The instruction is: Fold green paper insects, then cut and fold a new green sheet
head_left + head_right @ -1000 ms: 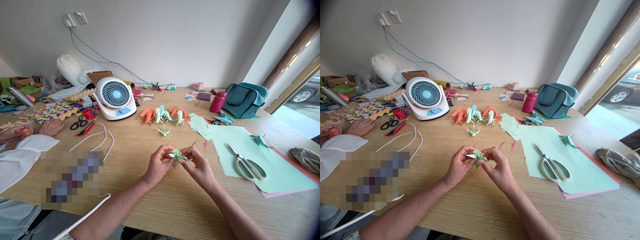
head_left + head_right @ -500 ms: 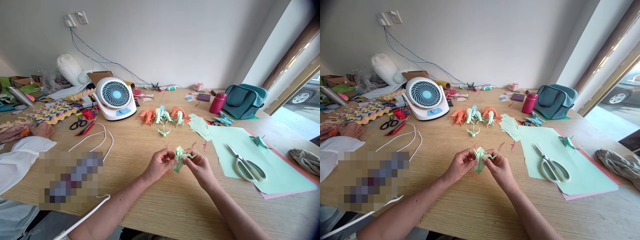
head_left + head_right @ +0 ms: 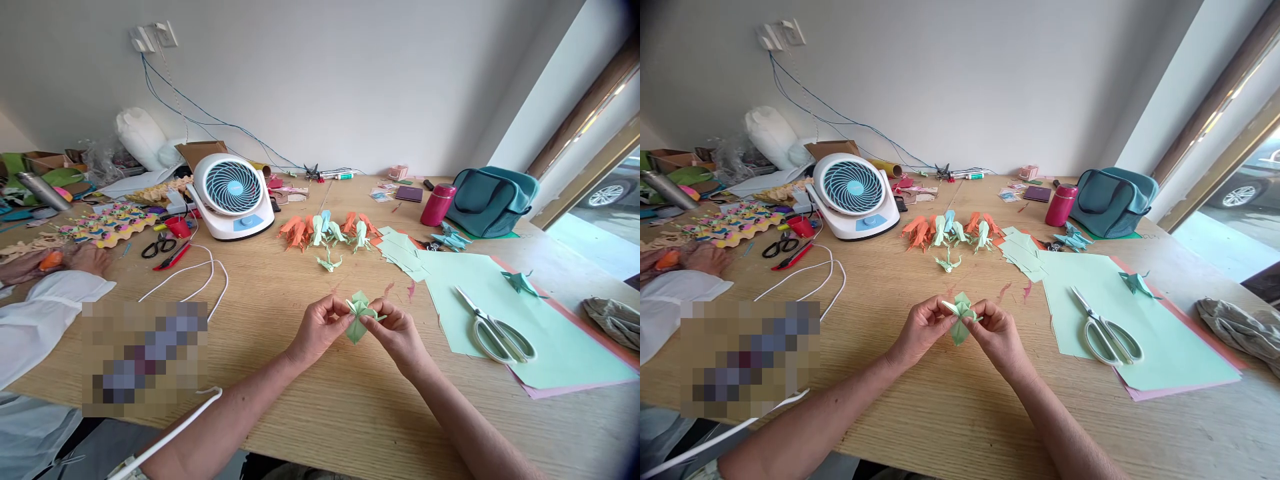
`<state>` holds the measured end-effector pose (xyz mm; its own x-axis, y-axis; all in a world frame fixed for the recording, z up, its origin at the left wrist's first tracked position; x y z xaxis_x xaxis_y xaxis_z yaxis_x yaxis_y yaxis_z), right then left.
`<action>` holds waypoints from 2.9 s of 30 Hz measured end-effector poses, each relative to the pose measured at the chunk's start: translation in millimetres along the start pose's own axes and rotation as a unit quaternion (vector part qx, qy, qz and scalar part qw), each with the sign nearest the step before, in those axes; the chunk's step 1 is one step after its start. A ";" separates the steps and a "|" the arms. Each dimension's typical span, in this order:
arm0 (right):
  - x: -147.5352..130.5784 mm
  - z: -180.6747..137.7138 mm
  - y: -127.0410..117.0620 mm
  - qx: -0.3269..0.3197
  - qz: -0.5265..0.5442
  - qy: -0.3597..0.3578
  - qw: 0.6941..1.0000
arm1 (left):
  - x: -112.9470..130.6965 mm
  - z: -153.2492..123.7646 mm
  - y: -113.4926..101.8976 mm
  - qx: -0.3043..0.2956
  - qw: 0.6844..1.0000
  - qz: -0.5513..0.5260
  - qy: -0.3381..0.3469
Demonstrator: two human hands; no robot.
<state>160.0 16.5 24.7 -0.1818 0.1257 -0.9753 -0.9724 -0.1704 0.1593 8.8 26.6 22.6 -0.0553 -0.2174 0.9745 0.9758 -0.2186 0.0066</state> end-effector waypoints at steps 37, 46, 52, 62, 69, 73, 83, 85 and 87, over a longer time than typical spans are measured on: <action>23.5 -3.4 3.0 0.029 -0.011 0.089 0.996 | 11.8 -2.2 -2.0 0.010 0.994 0.095 0.044; 26.0 -3.1 -0.7 0.022 -0.032 0.066 0.997 | 11.0 0.9 -2.4 0.002 0.996 0.072 0.052; 19.3 -6.0 -1.9 0.035 -0.148 -0.008 0.988 | 12.8 1.4 -2.1 -0.012 0.997 0.060 0.044; 26.5 -5.1 -0.4 0.005 -0.073 0.039 0.997 | 15.8 2.9 -3.6 -0.042 0.996 0.070 0.037; 10.2 -10.3 5.8 0.018 -0.221 -0.052 0.974 | 16.1 -2.2 -3.7 -0.022 0.998 0.060 -0.021; 5.0 -11.8 7.8 0.030 -0.249 -0.075 0.965 | 15.5 -1.8 -6.2 0.004 0.993 0.116 0.012; 18.4 -6.2 8.0 -0.012 -0.018 0.049 0.999 | 14.9 4.5 -10.4 -0.034 0.996 0.083 0.002; 15.3 -5.7 10.6 -0.021 0.027 0.071 0.997 | 13.9 4.0 -10.3 -0.029 0.997 0.078 0.010; 11.9 -5.6 12.0 -0.023 0.051 0.076 0.996 | 13.7 2.8 -9.7 -0.018 0.996 0.085 0.028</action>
<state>147.0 10.4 14.2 -0.2508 -0.0441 -0.9670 -0.9417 -0.2205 0.2542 -0.8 28.4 36.5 0.0970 -0.3065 0.9469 0.9638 -0.2086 -0.1663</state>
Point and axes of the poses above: each hand's wrist, its own z-axis towards the middle knuckle, its own y-axis out of the palm, x = y × z, the point moved 4 cm from there along z, towards the middle knuckle, and after that the axes turned 2 degrees about z, right-handed, at the moved point
